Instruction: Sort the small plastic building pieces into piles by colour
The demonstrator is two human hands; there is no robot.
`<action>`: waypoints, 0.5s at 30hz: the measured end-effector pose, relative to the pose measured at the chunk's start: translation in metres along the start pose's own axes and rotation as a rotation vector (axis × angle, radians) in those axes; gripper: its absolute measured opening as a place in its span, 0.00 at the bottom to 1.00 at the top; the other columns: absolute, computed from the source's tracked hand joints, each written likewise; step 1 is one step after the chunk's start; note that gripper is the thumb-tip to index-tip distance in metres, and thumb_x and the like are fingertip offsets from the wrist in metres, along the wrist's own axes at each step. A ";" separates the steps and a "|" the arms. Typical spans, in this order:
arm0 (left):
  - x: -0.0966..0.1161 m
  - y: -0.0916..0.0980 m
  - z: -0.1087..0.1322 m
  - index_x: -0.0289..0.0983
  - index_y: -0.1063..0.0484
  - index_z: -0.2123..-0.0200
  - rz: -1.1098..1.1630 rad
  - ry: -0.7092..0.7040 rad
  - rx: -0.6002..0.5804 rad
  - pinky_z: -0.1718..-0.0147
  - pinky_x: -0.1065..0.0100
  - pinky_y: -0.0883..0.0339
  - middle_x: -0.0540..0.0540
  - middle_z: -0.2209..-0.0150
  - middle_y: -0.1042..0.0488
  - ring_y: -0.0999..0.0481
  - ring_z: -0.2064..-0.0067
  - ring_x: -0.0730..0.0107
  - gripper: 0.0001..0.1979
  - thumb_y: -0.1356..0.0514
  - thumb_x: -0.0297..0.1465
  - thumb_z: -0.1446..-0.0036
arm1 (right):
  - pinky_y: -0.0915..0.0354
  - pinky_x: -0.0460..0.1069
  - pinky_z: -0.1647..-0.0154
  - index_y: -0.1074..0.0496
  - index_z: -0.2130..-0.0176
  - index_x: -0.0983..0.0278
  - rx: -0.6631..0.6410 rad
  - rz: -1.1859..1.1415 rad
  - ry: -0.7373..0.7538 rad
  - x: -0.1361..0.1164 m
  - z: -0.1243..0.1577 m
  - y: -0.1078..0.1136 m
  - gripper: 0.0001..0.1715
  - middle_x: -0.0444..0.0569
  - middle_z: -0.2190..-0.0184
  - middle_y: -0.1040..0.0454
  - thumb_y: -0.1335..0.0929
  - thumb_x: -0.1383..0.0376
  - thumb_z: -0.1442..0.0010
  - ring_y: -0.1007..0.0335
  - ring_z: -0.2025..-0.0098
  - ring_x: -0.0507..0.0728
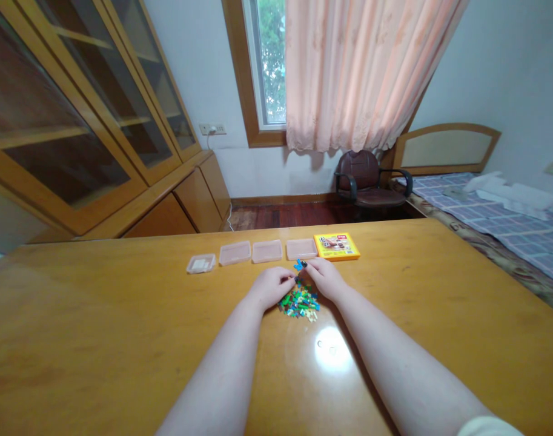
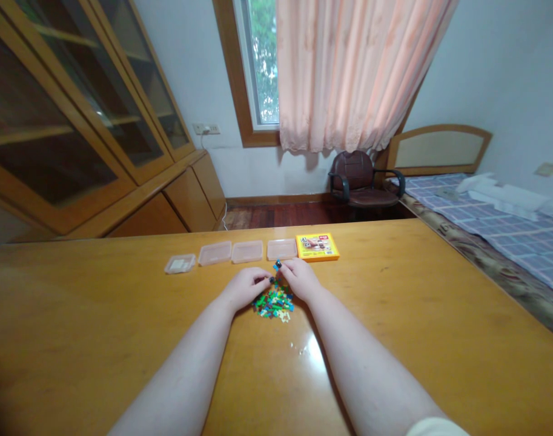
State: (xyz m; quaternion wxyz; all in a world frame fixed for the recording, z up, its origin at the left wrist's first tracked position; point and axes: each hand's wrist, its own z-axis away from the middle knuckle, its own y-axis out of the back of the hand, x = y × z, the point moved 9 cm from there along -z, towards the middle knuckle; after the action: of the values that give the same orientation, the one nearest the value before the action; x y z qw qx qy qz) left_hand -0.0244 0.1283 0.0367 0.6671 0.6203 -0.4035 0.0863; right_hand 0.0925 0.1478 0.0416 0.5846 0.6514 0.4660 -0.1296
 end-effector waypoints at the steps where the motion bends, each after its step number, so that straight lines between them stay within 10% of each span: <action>1: 0.000 -0.002 0.000 0.38 0.24 0.65 0.002 -0.001 -0.018 0.66 0.70 0.40 0.47 0.68 0.24 0.29 0.67 0.68 0.13 0.48 0.34 0.45 | 0.43 0.46 0.67 0.26 0.74 0.66 0.028 -0.013 -0.013 0.001 0.000 0.003 0.23 0.47 0.75 0.27 0.43 0.62 0.37 0.34 0.70 0.54; 15: -0.011 0.008 -0.003 0.35 0.28 0.77 -0.152 0.103 0.078 0.74 0.71 0.49 0.48 0.76 0.29 0.34 0.72 0.71 0.18 0.50 0.36 0.43 | 0.43 0.45 0.69 0.28 0.77 0.66 0.034 -0.024 -0.058 0.007 0.001 0.002 0.23 0.47 0.78 0.27 0.42 0.62 0.38 0.33 0.73 0.53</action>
State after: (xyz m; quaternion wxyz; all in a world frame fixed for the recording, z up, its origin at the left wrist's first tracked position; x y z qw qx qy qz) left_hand -0.0350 0.1365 0.0360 0.6667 0.6695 -0.3169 0.0828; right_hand 0.0985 0.1508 0.0376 0.5851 0.6516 0.4543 -0.1633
